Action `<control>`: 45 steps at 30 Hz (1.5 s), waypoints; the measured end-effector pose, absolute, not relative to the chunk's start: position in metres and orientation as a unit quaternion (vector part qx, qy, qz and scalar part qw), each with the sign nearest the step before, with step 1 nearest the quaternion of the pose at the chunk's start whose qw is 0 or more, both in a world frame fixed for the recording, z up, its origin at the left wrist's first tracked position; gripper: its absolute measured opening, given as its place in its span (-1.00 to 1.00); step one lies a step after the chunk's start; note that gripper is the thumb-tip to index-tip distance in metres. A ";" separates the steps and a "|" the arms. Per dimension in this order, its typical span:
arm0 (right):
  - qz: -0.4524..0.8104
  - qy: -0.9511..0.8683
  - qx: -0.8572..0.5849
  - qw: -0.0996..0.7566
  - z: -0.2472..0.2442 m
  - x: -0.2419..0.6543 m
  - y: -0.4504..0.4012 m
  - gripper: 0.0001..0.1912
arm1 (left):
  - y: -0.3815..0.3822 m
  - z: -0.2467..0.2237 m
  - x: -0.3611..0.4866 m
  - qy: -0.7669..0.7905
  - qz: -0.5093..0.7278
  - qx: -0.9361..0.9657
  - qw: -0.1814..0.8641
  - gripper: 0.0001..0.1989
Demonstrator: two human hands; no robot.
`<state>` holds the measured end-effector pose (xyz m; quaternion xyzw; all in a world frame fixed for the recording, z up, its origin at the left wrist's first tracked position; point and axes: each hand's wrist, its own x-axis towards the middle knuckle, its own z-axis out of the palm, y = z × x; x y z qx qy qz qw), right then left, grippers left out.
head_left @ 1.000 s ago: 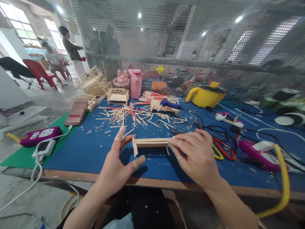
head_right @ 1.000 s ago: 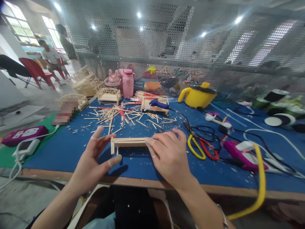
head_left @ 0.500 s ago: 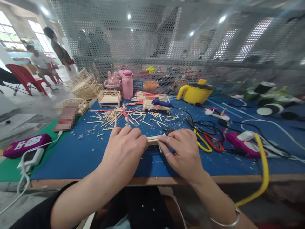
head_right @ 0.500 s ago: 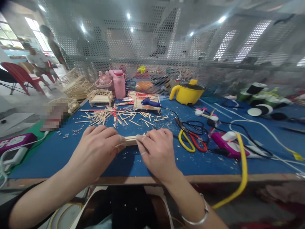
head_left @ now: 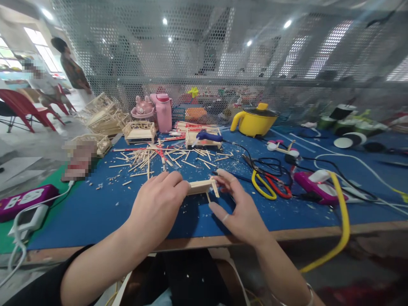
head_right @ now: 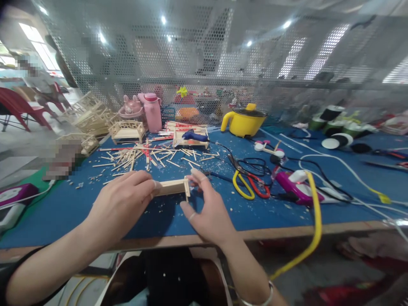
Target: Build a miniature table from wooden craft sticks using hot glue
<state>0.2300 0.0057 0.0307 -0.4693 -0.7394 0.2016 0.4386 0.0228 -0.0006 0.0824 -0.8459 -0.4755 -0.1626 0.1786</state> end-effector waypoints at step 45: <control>-0.078 -0.772 -0.417 0.474 0.080 0.207 -0.008 -0.82 | -0.047 0.017 0.003 -0.507 -0.580 -0.443 -0.459 -0.65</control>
